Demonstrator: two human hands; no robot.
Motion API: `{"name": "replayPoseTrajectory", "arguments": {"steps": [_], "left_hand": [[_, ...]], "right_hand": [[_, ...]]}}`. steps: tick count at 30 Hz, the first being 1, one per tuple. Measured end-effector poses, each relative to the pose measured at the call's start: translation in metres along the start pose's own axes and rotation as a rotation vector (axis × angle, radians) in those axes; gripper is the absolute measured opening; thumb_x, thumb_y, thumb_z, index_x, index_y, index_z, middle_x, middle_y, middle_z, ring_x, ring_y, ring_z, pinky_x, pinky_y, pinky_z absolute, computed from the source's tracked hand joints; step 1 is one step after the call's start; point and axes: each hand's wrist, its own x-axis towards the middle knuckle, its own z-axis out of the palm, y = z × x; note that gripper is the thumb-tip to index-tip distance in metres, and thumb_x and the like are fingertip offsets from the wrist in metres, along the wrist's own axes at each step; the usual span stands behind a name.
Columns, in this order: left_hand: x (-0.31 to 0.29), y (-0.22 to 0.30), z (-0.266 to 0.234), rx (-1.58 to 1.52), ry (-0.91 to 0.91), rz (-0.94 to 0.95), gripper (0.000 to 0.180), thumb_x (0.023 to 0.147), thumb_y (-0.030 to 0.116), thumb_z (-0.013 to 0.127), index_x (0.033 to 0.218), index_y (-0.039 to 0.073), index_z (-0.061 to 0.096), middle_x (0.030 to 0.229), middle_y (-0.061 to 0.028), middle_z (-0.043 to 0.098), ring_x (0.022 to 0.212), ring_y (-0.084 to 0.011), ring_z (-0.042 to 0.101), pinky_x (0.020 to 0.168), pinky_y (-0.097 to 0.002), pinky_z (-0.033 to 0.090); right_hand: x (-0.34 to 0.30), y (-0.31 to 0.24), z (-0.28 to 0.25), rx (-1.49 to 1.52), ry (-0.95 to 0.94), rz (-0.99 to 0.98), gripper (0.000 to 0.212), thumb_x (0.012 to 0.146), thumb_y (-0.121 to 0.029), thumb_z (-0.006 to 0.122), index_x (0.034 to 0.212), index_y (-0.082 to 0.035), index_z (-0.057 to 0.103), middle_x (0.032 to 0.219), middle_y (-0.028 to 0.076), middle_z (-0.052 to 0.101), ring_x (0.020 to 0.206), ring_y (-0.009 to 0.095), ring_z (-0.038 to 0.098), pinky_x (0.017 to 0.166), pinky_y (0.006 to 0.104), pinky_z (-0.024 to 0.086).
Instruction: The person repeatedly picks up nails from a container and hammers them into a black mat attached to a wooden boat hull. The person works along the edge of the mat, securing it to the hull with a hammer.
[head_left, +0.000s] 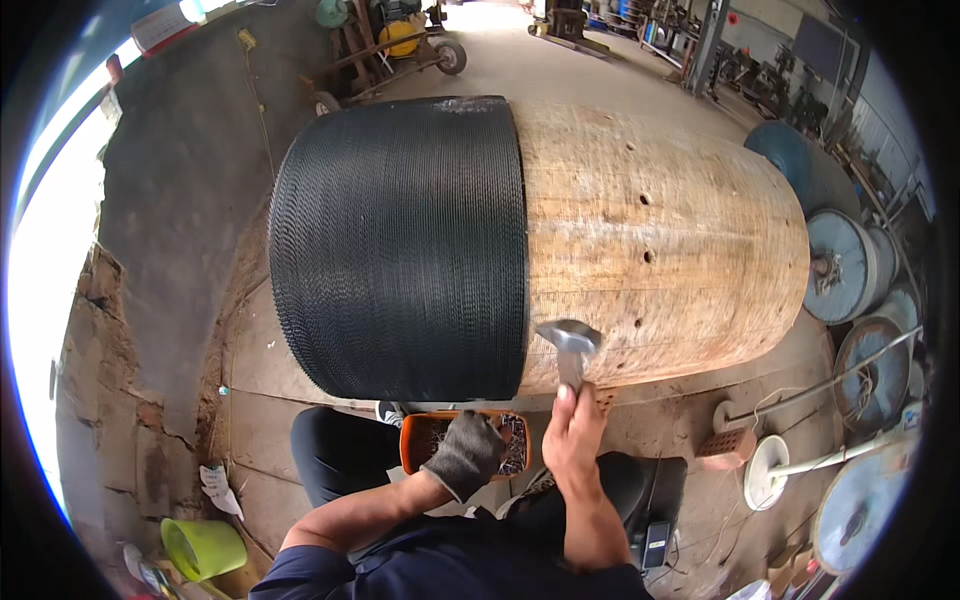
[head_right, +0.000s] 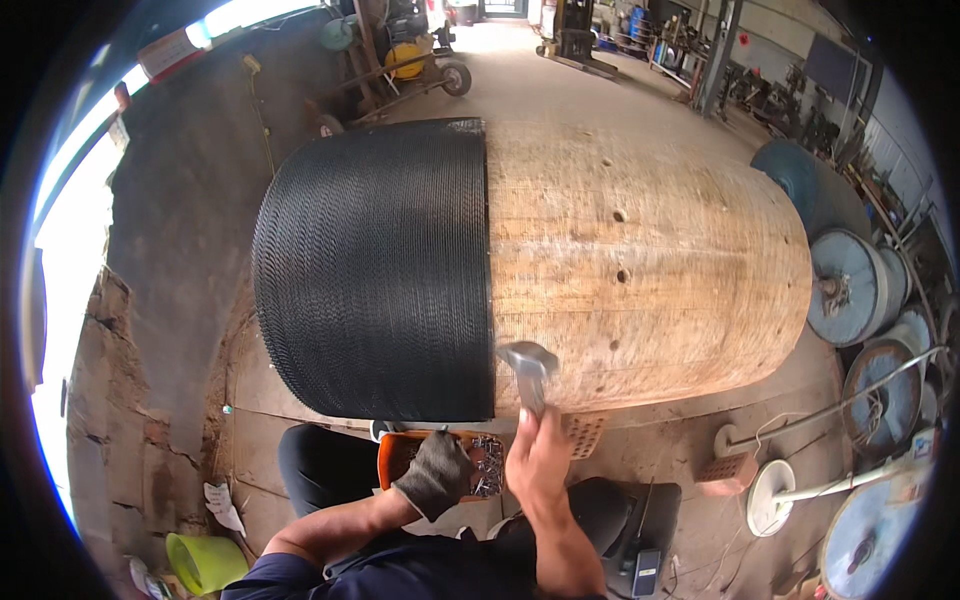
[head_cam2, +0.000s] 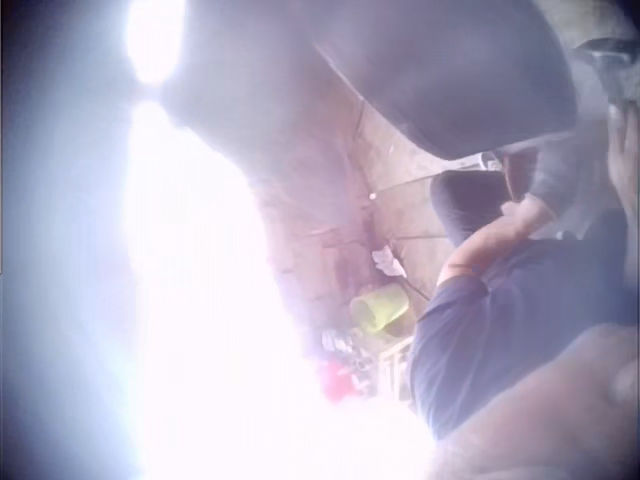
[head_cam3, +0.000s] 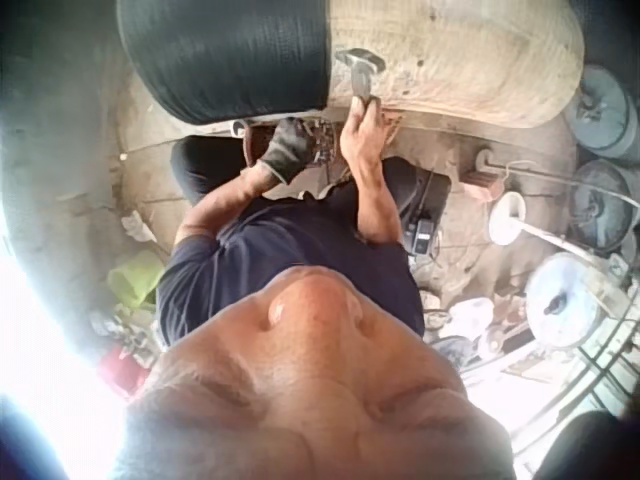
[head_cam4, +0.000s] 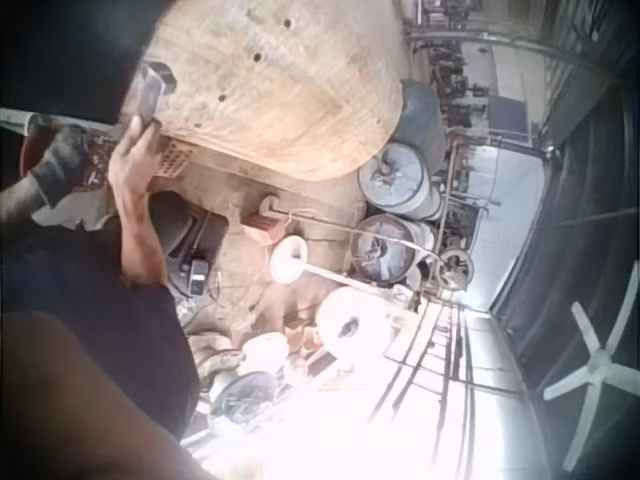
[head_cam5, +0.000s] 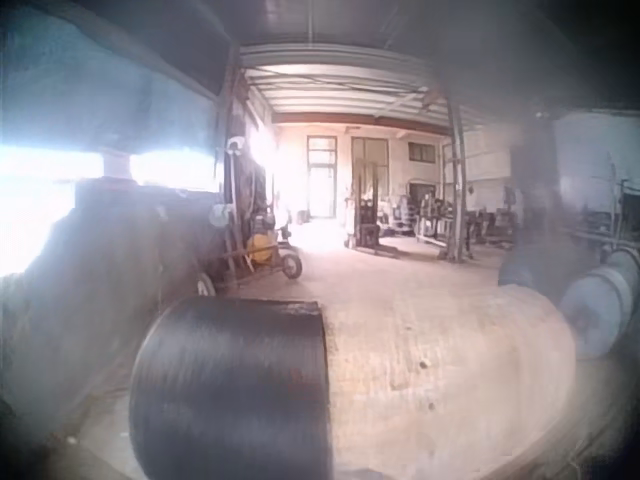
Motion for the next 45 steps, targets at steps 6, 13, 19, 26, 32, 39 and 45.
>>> {"name": "replayPoseTrajectory", "arguments": {"steps": [6, 13, 19, 26, 32, 39, 45], "left_hand": [[-0.013, -0.006, 0.047, 0.056, -0.112, 0.01, 0.017, 0.083, 0.019, 0.062, 0.09, 0.005, 0.069, 0.073, -0.0164, 0.066, 0.069, -0.0347, 0.066, 0.061, -0.0479, 0.049], [-0.014, -0.006, 0.048, -0.029, 0.092, -0.05, 0.018, 0.088, 0.02, 0.06, 0.078, 0.007, 0.07, 0.077, -0.0164, 0.067, 0.071, -0.0368, 0.066, 0.063, -0.0523, 0.049], [-0.027, -0.005, 0.046, -0.018, 0.051, -0.078, 0.015, 0.086, 0.019, 0.063, 0.079, 0.006, 0.069, 0.077, -0.0141, 0.064, 0.072, -0.0352, 0.065, 0.062, -0.0509, 0.049], [-0.021, -0.005, 0.023, -0.05, 0.214, 0.096, 0.016, 0.079, 0.02, 0.065, 0.085, 0.006, 0.065, 0.083, -0.0122, 0.064, 0.077, -0.032, 0.064, 0.063, -0.0489, 0.049], [0.0, 0.001, -0.041, -0.05, 0.344, 0.075, 0.022, 0.077, 0.012, 0.069, 0.096, 0.004, 0.062, 0.094, -0.0125, 0.065, 0.076, -0.0289, 0.064, 0.064, -0.0413, 0.05], [0.056, -0.069, -0.113, -0.023, 0.869, 0.297, 0.055, 0.064, -0.002, 0.072, 0.114, 0.003, 0.05, 0.106, -0.0131, 0.06, 0.081, -0.0305, 0.062, 0.073, -0.0453, 0.049], [0.094, -0.102, -0.135, 0.245, 0.941, 0.19, 0.05, 0.068, -0.001, 0.067, 0.116, 0.005, 0.055, 0.112, -0.0134, 0.058, 0.096, -0.0341, 0.062, 0.09, -0.0548, 0.048]], "right_hand": [[-0.002, -0.002, 0.004, 0.103, 0.071, -0.037, 0.032, 0.107, -0.031, 0.047, 0.099, -0.001, 0.052, 0.073, 0.014, 0.059, 0.059, 0.027, 0.056, 0.051, 0.0354, 0.043], [0.0, -0.05, -0.014, 0.513, 0.301, -0.152, 0.043, 0.106, -0.044, 0.05, 0.093, -0.003, 0.051, 0.072, 0.005, 0.049, 0.054, 0.009, 0.045, 0.048, 0.0245, 0.039], [-0.003, -0.01, 0.015, -0.092, -0.132, 0.152, 0.021, 0.1, -0.019, 0.055, 0.095, 0.001, 0.056, 0.067, 0.015, 0.052, 0.057, 0.029, 0.056, 0.053, 0.0414, 0.042], [0.011, -0.039, -0.016, 0.296, 0.344, -0.381, 0.035, 0.107, -0.033, 0.047, 0.095, -0.001, 0.053, 0.071, 0.007, 0.052, 0.056, 0.015, 0.049, 0.049, 0.0275, 0.039], [-0.026, -0.003, -0.001, -0.048, -0.036, 0.091, 0.024, 0.104, -0.022, 0.052, 0.102, 0.001, 0.057, 0.076, 0.013, 0.061, 0.061, 0.021, 0.058, 0.054, 0.0403, 0.046], [0.008, -0.014, -0.003, -0.5, 0.112, -0.347, 0.03, 0.107, -0.026, 0.047, 0.094, 0.001, 0.05, 0.067, 0.015, 0.049, 0.051, 0.031, 0.044, 0.049, 0.0397, 0.042], [-0.007, -0.03, 0.008, 0.298, 0.214, -0.029, 0.031, 0.109, -0.029, 0.043, 0.099, -0.001, 0.05, 0.065, -0.001, 0.046, 0.054, 0.01, 0.043, 0.049, 0.0252, 0.038]]}}
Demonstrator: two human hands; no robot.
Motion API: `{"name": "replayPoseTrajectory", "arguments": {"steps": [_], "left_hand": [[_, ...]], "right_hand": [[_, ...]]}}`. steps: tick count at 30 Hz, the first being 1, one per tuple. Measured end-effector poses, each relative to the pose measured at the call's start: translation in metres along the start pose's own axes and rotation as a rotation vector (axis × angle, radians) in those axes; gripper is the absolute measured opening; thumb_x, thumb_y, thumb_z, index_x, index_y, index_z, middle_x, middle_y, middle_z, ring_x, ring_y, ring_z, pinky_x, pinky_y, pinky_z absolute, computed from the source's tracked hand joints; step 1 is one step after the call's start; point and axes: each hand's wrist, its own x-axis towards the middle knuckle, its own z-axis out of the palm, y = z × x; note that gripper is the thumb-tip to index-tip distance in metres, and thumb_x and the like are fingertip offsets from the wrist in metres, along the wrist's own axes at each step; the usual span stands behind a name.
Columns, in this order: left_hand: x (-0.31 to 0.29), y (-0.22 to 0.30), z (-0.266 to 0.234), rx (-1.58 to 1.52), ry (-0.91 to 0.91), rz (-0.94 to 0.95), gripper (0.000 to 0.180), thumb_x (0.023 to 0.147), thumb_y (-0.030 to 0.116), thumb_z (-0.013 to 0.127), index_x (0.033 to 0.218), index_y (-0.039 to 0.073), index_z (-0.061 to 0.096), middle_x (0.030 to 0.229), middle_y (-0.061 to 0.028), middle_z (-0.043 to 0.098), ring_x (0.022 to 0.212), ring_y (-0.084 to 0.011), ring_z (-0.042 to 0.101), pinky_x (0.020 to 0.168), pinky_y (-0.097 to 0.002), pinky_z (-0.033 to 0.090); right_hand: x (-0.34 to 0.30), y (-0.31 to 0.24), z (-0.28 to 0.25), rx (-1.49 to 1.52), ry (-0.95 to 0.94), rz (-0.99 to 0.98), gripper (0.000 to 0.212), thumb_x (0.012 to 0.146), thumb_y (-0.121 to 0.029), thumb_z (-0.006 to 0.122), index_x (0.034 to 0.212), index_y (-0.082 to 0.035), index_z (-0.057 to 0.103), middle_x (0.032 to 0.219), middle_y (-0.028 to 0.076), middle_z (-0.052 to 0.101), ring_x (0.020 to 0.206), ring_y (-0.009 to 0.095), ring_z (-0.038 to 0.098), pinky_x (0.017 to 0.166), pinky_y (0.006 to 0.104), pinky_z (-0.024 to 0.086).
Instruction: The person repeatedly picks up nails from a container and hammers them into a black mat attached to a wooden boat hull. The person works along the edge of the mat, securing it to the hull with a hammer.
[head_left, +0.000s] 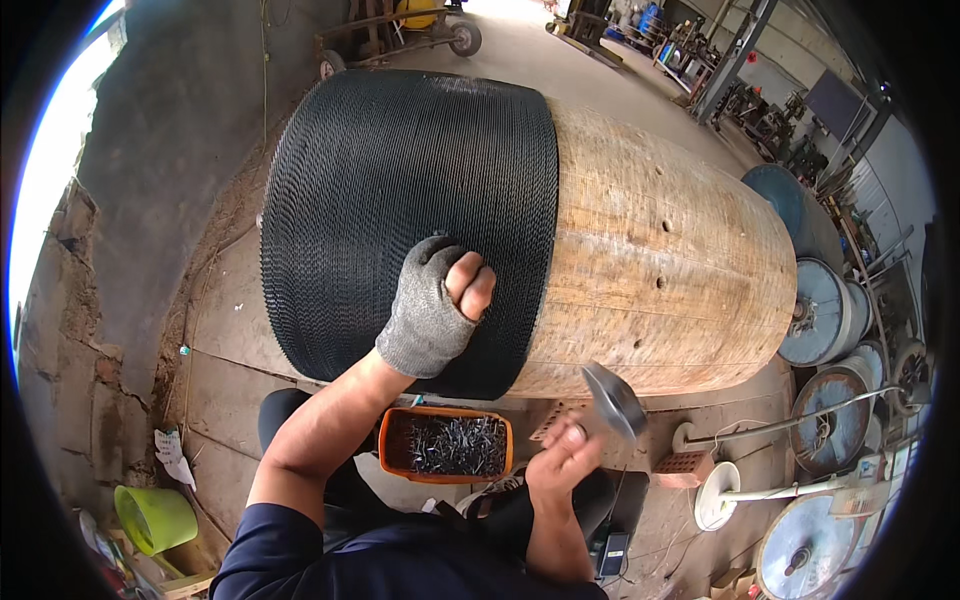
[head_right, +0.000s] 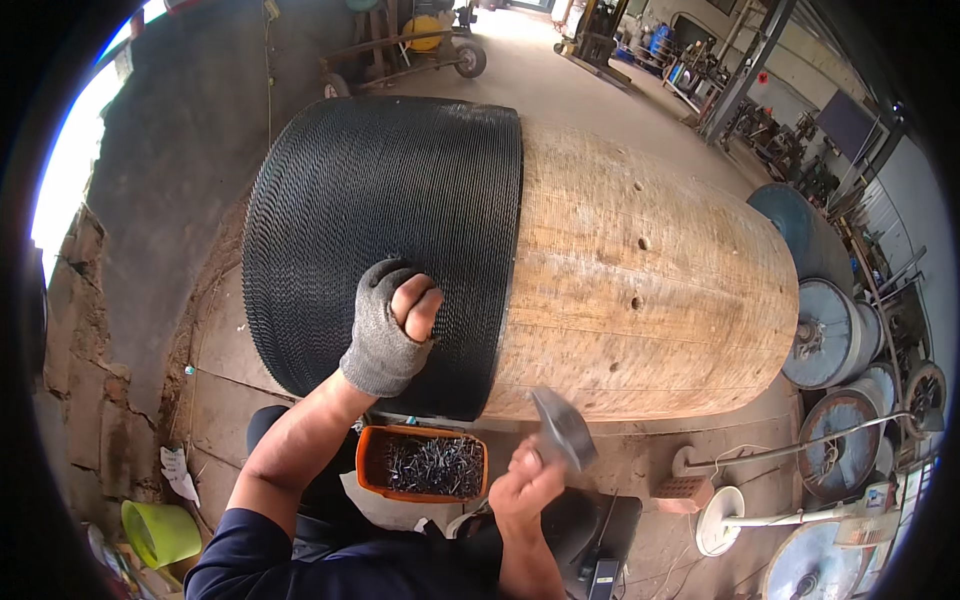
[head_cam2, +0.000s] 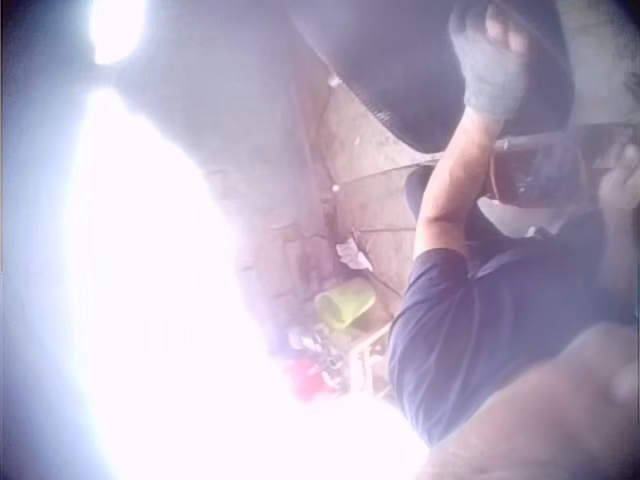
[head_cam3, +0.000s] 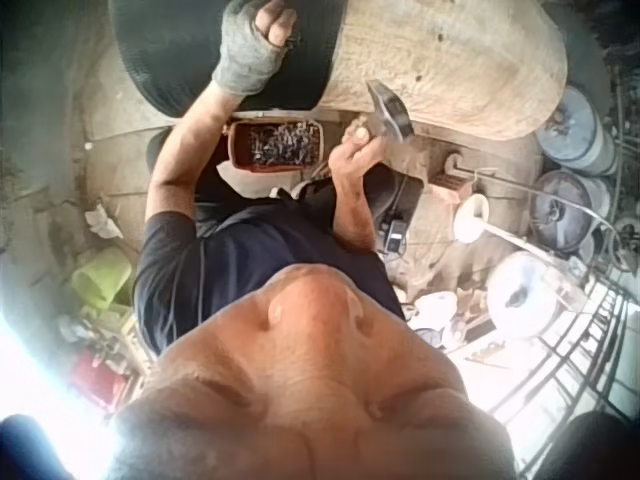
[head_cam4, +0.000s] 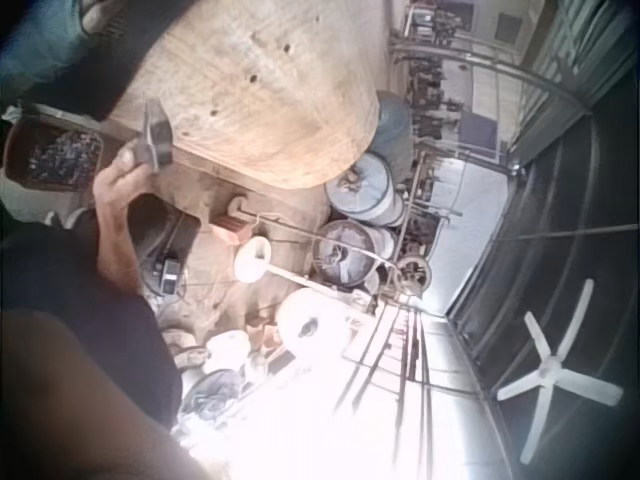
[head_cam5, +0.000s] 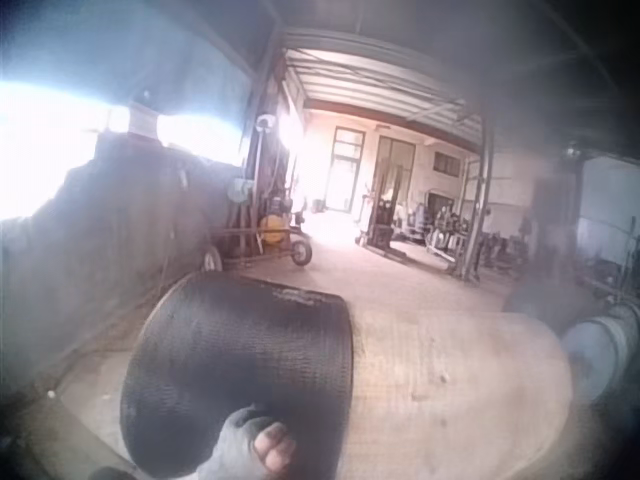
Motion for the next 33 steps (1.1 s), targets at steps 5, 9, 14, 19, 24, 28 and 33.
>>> {"name": "replayPoseTrajectory", "arguments": {"steps": [5, 9, 14, 19, 24, 28, 33], "left_hand": [[-0.002, -0.002, 0.002, 0.067, -0.02, -0.053, 0.045, 0.072, 0.002, 0.068, 0.115, 0.006, 0.058, 0.111, -0.0127, 0.057, 0.099, -0.034, 0.061, 0.091, -0.0554, 0.048], [0.001, -0.003, 0.003, 0.033, -0.019, -0.044, 0.043, 0.074, 0.003, 0.068, 0.116, 0.006, 0.059, 0.11, -0.0125, 0.056, 0.099, -0.0338, 0.061, 0.091, -0.0556, 0.048], [0.0, -0.003, 0.004, 0.103, -0.037, -0.076, 0.046, 0.074, 0.002, 0.069, 0.119, 0.007, 0.06, 0.109, -0.0113, 0.055, 0.099, -0.033, 0.059, 0.091, -0.0535, 0.048], [0.01, -0.004, 0.006, 0.114, -0.042, -0.063, 0.044, 0.074, 0.001, 0.069, 0.118, 0.007, 0.061, 0.109, -0.0106, 0.054, 0.098, -0.0317, 0.059, 0.09, -0.0515, 0.049], [0.012, -0.013, 0.013, 0.192, -0.029, -0.059, 0.044, 0.075, 0.001, 0.071, 0.117, 0.009, 0.062, 0.109, -0.0104, 0.055, 0.099, -0.0318, 0.06, 0.09, -0.0506, 0.049], [0.017, -0.017, 0.023, 0.277, -0.043, -0.133, 0.048, 0.077, -0.001, 0.069, 0.123, 0.011, 0.061, 0.114, -0.0119, 0.055, 0.104, -0.0337, 0.058, 0.091, -0.049, 0.049], [0.037, -0.004, 0.014, 0.219, -0.062, -0.125, 0.049, 0.077, -0.008, 0.065, 0.122, 0.009, 0.06, 0.108, -0.0112, 0.057, 0.1, -0.0322, 0.058, 0.089, -0.0468, 0.049]], "right_hand": [[0.012, 0.039, 0.009, -0.654, -0.214, -0.147, 0.033, 0.107, -0.031, 0.048, 0.1, 0.001, 0.053, 0.069, 0.006, 0.057, 0.057, 0.014, 0.058, 0.048, 0.0322, 0.044], [-0.001, 0.005, -0.004, -0.152, -0.099, -0.019, 0.028, 0.108, -0.027, 0.045, 0.101, 0.0, 0.051, 0.067, 0.003, 0.053, 0.056, 0.009, 0.05, 0.048, 0.0265, 0.041], [0.019, 0.019, 0.009, -0.775, -0.327, 0.007, 0.024, 0.105, -0.022, 0.051, 0.101, 0.001, 0.05, 0.072, 0.021, 0.061, 0.059, 0.04, 0.059, 0.051, 0.0412, 0.045], [0.007, 0.015, -0.008, -0.178, -0.068, -0.096, 0.028, 0.106, -0.023, 0.049, 0.098, 0.003, 0.057, 0.071, 0.004, 0.056, 0.059, 0.009, 0.053, 0.05, 0.0269, 0.043], [0.033, 0.025, 0.014, -0.597, -0.203, -0.034, 0.024, 0.103, -0.021, 0.055, 0.107, 0.003, 0.054, 0.073, 0.026, 0.059, 0.063, 0.044, 0.059, 0.056, 0.047, 0.045], [0.024, 0.017, -0.003, -0.458, -0.257, 0.086, 0.023, 0.103, -0.021, 0.054, 0.11, 0.001, 0.055, 0.079, 0.025, 0.065, 0.071, 0.049, 0.063, 0.061, 0.052, 0.048], [0.009, 0.004, -0.01, -0.406, -0.191, 0.071, 0.025, 0.105, -0.023, 0.05, 0.11, 0.001, 0.054, 0.08, 0.026, 0.063, 0.073, 0.05, 0.062, 0.063, 0.0538, 0.047]]}}
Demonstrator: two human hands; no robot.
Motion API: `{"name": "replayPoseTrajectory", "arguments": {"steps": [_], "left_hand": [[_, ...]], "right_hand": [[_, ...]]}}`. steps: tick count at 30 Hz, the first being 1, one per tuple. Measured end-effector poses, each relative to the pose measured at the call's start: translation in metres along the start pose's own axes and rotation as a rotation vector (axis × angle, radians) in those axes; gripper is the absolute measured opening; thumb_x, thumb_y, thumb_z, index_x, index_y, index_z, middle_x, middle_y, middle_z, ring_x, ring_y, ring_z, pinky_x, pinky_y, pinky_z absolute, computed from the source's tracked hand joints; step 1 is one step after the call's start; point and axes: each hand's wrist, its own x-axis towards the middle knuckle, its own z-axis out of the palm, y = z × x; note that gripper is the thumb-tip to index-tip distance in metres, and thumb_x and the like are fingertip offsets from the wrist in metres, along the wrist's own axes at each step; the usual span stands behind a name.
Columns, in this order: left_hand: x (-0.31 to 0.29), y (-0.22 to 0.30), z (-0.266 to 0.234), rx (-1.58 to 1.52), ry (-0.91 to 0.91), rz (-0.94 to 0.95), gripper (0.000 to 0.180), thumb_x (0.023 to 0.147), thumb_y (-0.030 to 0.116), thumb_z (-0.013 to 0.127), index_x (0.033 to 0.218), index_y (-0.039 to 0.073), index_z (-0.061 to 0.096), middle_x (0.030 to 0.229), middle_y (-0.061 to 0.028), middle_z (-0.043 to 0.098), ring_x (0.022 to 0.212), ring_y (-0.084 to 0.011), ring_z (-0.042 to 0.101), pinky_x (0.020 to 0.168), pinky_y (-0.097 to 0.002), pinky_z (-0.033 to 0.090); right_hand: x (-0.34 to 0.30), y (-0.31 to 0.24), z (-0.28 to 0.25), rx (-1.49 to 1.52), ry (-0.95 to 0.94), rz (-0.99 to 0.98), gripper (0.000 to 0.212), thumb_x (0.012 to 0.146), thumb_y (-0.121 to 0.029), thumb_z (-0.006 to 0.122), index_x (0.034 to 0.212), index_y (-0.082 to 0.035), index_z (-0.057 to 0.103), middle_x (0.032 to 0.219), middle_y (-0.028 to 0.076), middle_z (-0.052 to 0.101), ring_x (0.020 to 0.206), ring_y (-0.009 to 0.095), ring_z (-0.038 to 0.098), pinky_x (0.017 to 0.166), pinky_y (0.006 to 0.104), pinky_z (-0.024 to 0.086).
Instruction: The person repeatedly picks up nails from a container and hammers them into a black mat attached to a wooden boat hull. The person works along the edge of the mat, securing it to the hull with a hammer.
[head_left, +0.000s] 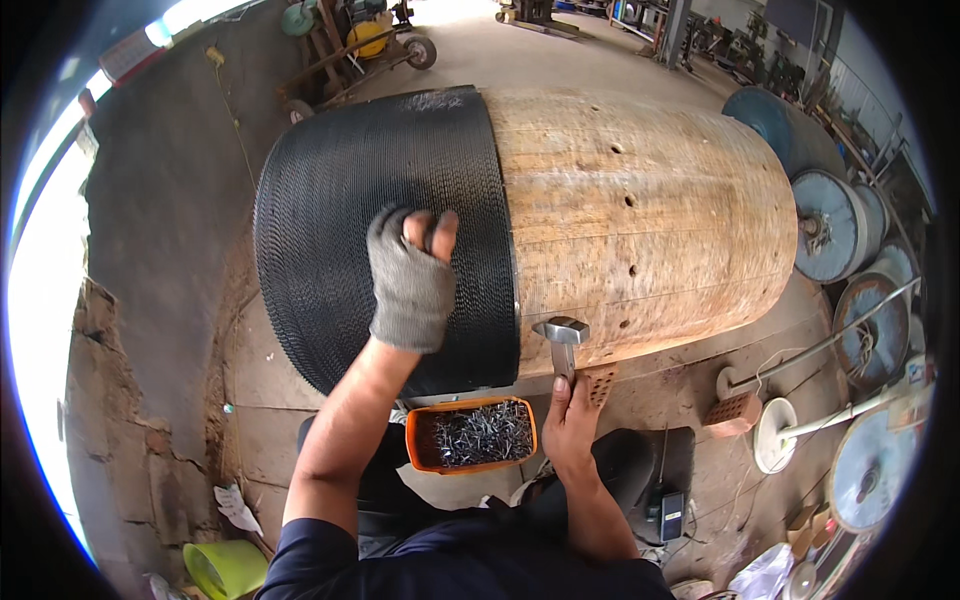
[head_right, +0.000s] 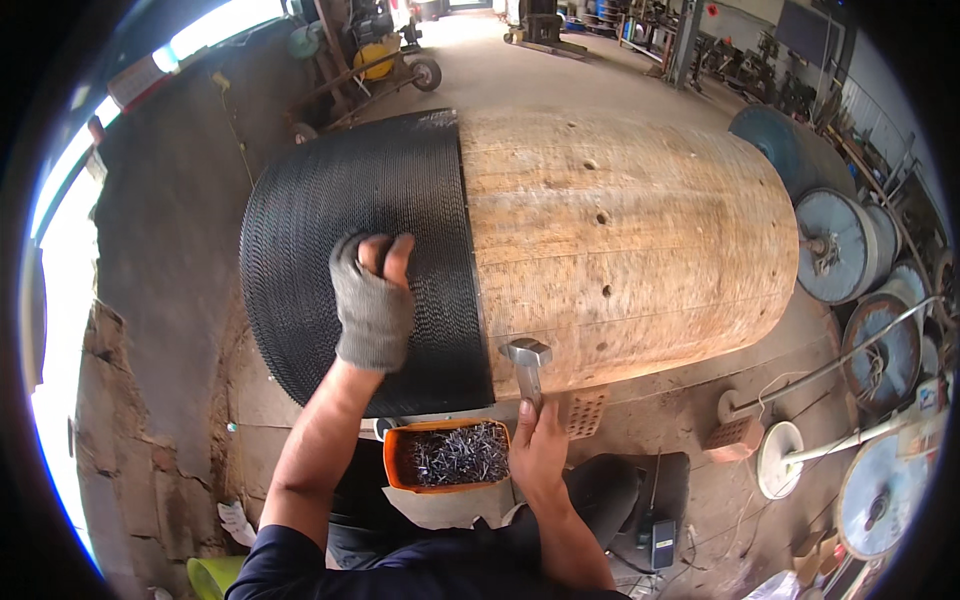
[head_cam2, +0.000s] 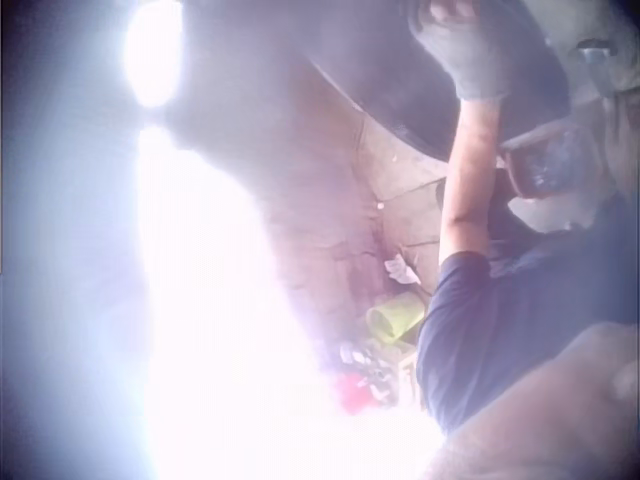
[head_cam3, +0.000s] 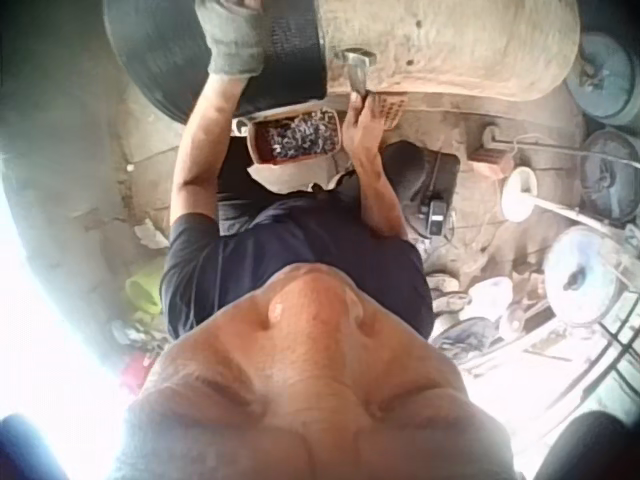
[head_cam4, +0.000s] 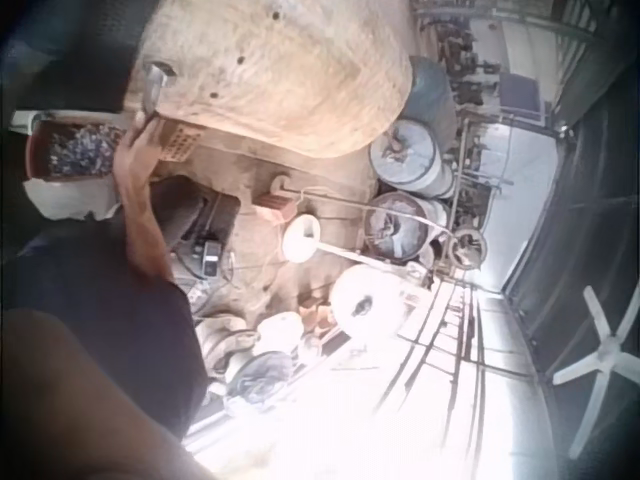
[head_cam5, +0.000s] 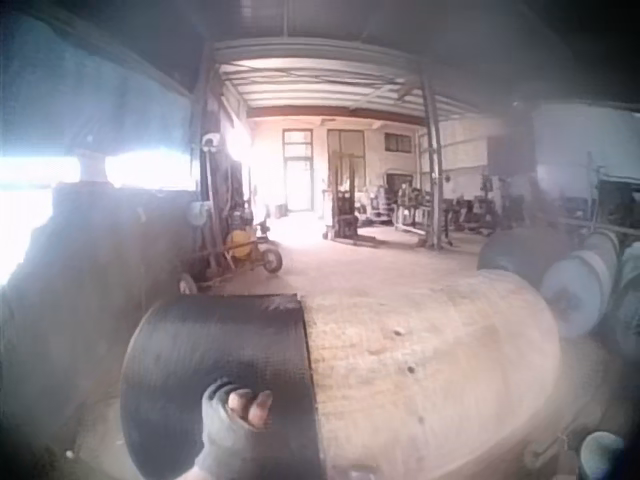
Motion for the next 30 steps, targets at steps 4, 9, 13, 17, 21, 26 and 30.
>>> {"name": "replayPoseTrajectory", "arguments": {"steps": [4, 9, 13, 17, 21, 26, 30], "left_hand": [[-0.033, 0.056, -0.016, -0.427, -0.03, 0.018, 0.047, 0.081, -0.007, 0.065, 0.126, 0.007, 0.058, 0.099, -0.0099, 0.064, 0.09, -0.0298, 0.061, 0.088, -0.0457, 0.047], [-0.056, 0.079, -0.008, -0.455, -0.159, -0.089, 0.053, 0.081, -0.008, 0.065, 0.131, 0.006, 0.056, 0.093, -0.0086, 0.065, 0.088, -0.0308, 0.06, 0.084, -0.0441, 0.047], [-0.045, 0.081, -0.013, -0.418, -0.236, -0.113, 0.054, 0.081, -0.001, 0.065, 0.133, 0.006, 0.053, 0.086, -0.0117, 0.063, 0.084, -0.0337, 0.06, 0.08, -0.0479, 0.046], [-0.033, 0.084, -0.021, -0.49, -0.377, -0.249, 0.055, 0.08, 0.0, 0.065, 0.133, 0.005, 0.052, 0.086, -0.0117, 0.062, 0.082, -0.034, 0.06, 0.077, -0.0482, 0.045], [-0.026, 0.093, -0.019, -0.513, -0.397, -0.347, 0.057, 0.078, 0.002, 0.067, 0.133, 0.003, 0.051, 0.079, -0.0083, 0.061, 0.072, -0.0294, 0.058, 0.071, -0.0448, 0.046], [-0.044, 0.098, 0.008, -0.33, -0.275, -0.29, 0.067, 0.073, 0.003, 0.071, 0.135, 0.002, 0.047, 0.083, -0.0064, 0.061, 0.075, -0.0283, 0.056, 0.076, -0.0443, 0.045], [-0.046, 0.097, 0.013, -0.271, -0.258, -0.262, 0.07, 0.073, 0.004, 0.071, 0.137, 0.001, 0.045, 0.081, -0.0061, 0.06, 0.076, -0.0282, 0.056, 0.077, -0.0444, 0.044]], "right_hand": [[-0.005, 0.009, -0.002, 0.036, -0.032, 0.048, 0.022, 0.105, -0.021, 0.051, 0.105, 0.001, 0.054, 0.075, 0.026, 0.062, 0.068, 0.048, 0.062, 0.059, 0.0523, 0.046], [-0.004, 0.011, -0.007, 0.067, -0.071, 0.118, 0.021, 0.105, -0.021, 0.052, 0.102, 0.0, 0.054, 0.072, 0.024, 0.062, 0.066, 0.047, 0.062, 0.057, 0.0513, 0.046], [-0.003, 0.013, -0.007, 0.068, -0.088, 0.106, 0.021, 0.105, -0.021, 0.052, 0.105, -0.001, 0.055, 0.071, 0.023, 0.062, 0.067, 0.046, 0.062, 0.058, 0.0507, 0.046], [0.0, 0.01, -0.007, 0.122, -0.14, 0.161, 0.026, 0.106, -0.025, 0.05, 0.109, 0.0, 0.056, 0.075, 0.021, 0.059, 0.065, 0.042, 0.058, 0.061, 0.0466, 0.046], [0.01, 0.004, -0.008, 0.122, -0.135, 0.106, 0.023, 0.105, -0.023, 0.052, 0.111, 0.0, 0.056, 0.074, 0.021, 0.063, 0.065, 0.043, 0.062, 0.058, 0.0488, 0.048], [0.016, -0.003, -0.011, 0.104, -0.063, 0.053, 0.021, 0.103, -0.019, 0.056, 0.111, 0.001, 0.056, 0.074, 0.02, 0.065, 0.064, 0.042, 0.065, 0.056, 0.0482, 0.049], [0.021, -0.005, -0.014, -0.044, -0.146, 0.013, 0.016, 0.101, -0.016, 0.057, 0.104, 0.0, 0.054, 0.072, 0.02, 0.063, 0.064, 0.042, 0.064, 0.056, 0.0494, 0.049]]}}
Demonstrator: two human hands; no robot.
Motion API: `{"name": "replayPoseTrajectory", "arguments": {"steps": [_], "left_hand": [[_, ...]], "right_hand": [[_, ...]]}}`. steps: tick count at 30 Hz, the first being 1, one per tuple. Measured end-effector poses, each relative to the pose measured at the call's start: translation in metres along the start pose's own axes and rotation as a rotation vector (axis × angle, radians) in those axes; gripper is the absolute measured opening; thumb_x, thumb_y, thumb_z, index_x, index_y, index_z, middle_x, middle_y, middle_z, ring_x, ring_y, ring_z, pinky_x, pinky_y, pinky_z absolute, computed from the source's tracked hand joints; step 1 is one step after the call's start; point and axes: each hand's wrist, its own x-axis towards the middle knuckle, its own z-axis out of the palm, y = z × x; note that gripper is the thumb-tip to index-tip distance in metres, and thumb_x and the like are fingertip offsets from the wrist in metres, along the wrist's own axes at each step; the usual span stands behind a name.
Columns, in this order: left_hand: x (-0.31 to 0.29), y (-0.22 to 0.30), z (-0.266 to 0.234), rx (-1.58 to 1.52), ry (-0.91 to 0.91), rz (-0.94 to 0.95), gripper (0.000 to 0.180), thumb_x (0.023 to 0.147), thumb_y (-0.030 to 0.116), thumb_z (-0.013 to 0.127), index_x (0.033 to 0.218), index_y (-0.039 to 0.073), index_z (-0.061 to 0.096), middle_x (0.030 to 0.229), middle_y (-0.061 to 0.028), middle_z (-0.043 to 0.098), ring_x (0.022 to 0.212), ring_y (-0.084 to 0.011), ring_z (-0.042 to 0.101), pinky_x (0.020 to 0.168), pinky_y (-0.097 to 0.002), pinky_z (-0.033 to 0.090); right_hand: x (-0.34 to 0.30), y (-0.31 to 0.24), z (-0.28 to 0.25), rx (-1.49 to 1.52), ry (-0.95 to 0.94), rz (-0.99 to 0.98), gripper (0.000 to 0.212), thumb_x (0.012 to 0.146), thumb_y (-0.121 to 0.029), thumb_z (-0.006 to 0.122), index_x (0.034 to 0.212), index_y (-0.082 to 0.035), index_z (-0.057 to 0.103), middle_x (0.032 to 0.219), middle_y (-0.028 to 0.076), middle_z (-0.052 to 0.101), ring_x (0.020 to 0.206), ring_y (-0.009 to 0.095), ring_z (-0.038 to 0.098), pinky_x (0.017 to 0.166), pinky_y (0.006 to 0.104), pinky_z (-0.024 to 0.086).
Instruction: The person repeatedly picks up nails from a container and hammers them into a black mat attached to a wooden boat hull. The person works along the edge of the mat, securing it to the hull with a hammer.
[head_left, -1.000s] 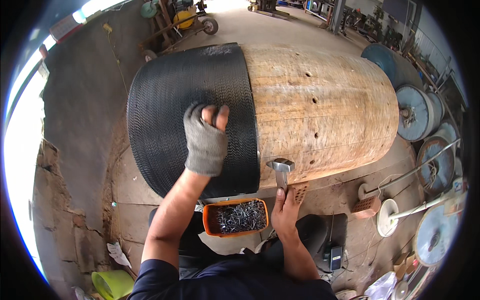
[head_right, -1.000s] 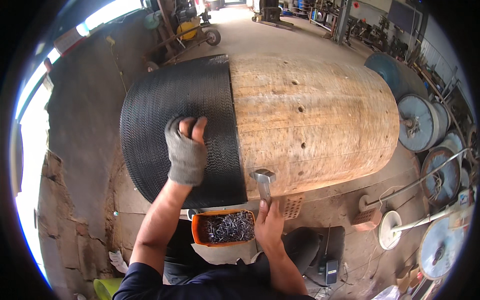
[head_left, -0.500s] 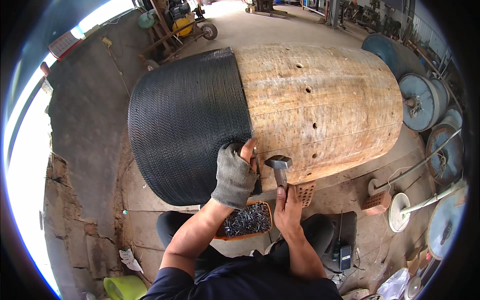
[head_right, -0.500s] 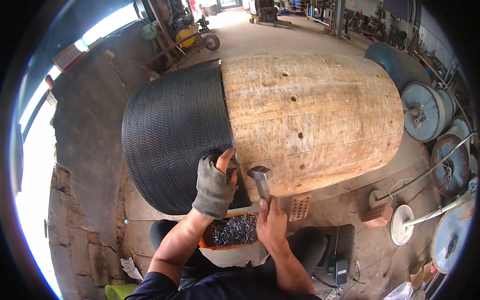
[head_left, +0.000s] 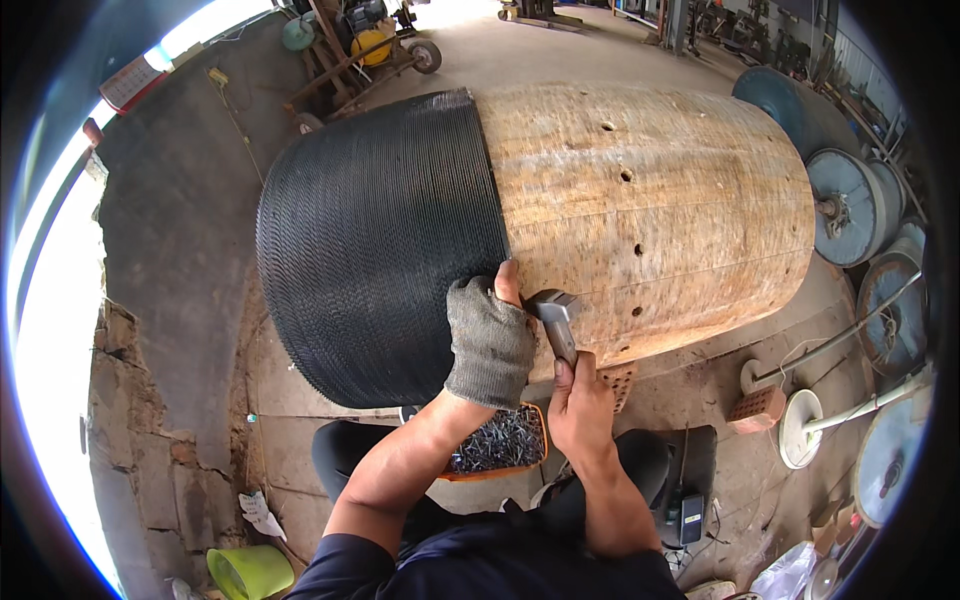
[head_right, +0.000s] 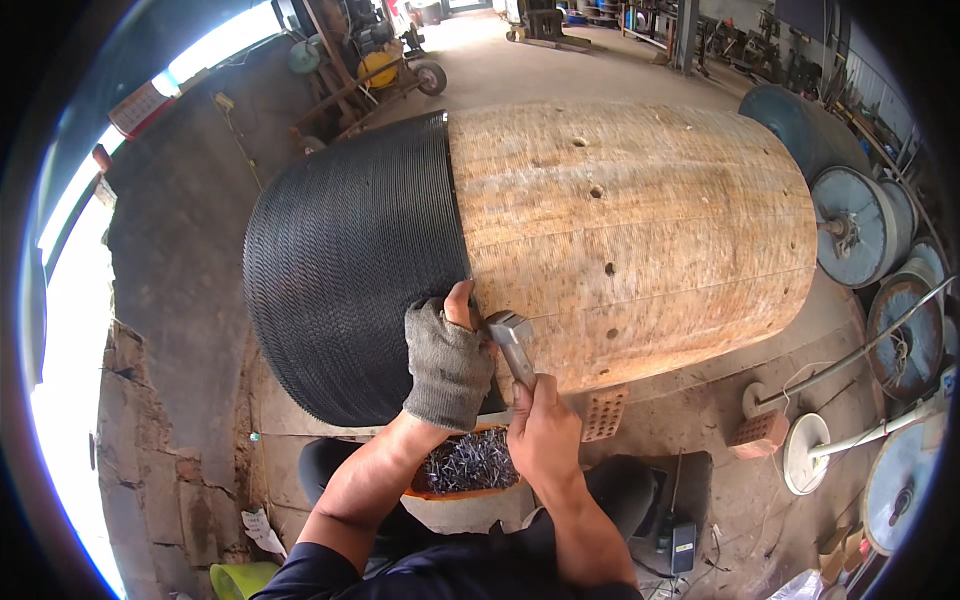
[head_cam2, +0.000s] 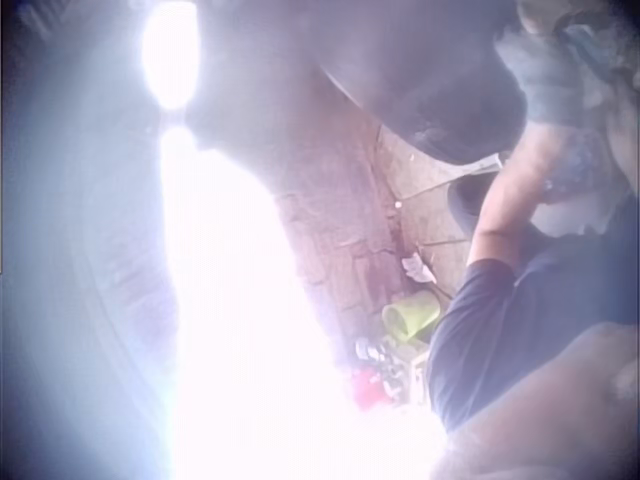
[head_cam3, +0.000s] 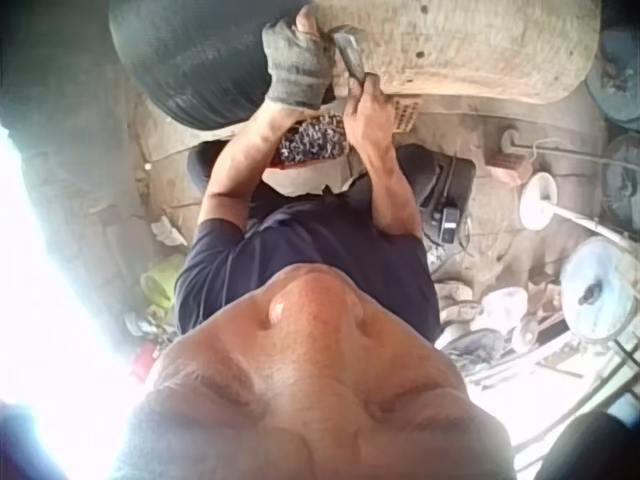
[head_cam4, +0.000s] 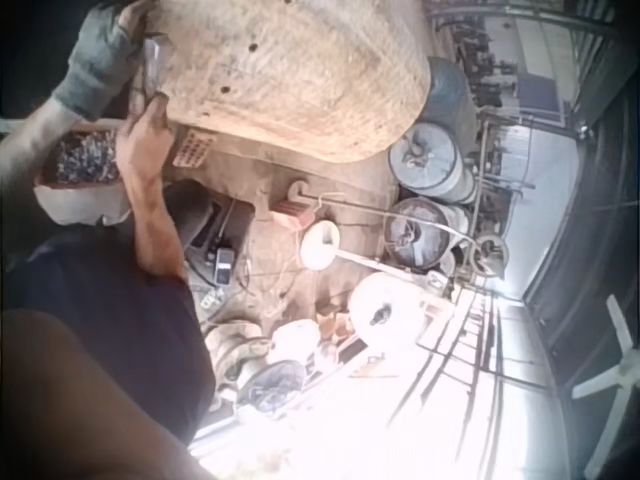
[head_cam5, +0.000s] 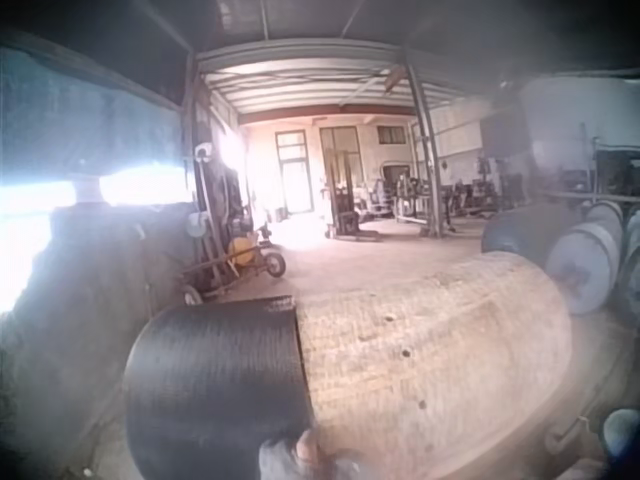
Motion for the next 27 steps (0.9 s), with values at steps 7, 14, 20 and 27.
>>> {"name": "replayPoseTrajectory", "arguments": {"steps": [7, 14, 20, 27], "left_hand": [[-0.006, -0.001, -0.005, -0.004, -0.084, 0.016, 0.084, 0.073, 0.005, 0.075, 0.145, -0.006, 0.034, 0.094, -0.0108, 0.059, 0.086, -0.0317, 0.057, 0.085, -0.0475, 0.043], [-0.056, 0.004, -0.048, -0.08, -0.111, 0.171, 0.068, 0.077, 0.009, 0.074, 0.139, -0.003, 0.048, 0.113, -0.0168, 0.059, 0.1, -0.0369, 0.058, 0.09, -0.0499, 0.045], [-0.157, -0.015, -0.025, -0.008, -0.918, 0.264, 0.028, 0.085, 0.031, 0.067, 0.098, 0.007, 0.068, 0.088, -0.0118, 0.067, 0.083, -0.0317, 0.067, 0.075, -0.0475, 0.049], [-0.182, -0.023, 0.008, -0.036, -0.841, 0.243, 0.021, 0.091, 0.02, 0.057, 0.088, 0.004, 0.072, 0.078, -0.0151, 0.069, 0.076, -0.035, 0.069, 0.063, -0.0497, 0.052]], "right_hand": [[-0.001, -0.006, -0.003, -0.046, -0.018, 0.017, 0.015, 0.098, -0.013, 0.058, 0.104, 0.0, 0.054, 0.078, 0.022, 0.064, 0.069, 0.045, 0.064, 0.058, 0.0503, 0.05], [0.0, -0.003, -0.004, -0.01, 0.104, -0.132, 0.023, 0.104, -0.02, 0.051, 0.113, 0.002, 0.053, 0.073, 0.022, 0.061, 0.065, 0.047, 0.062, 0.056, 0.0476, 0.047], [-0.01, 0.0, 0.0, 0.188, 0.187, -0.107, 0.022, 0.105, -0.022, 0.05, 0.099, -0.001, 0.051, 0.068, 0.022, 0.061, 0.061, 0.043, 0.061, 0.055, 0.0489, 0.046], [-0.01, 0.01, 0.005, 0.111, 0.069, -0.073, 0.035, 0.109, -0.033, 0.042, 0.101, 0.0, 0.052, 0.065, 0.004, 0.054, 0.056, 0.011, 0.053, 0.047, 0.0304, 0.04]]}}
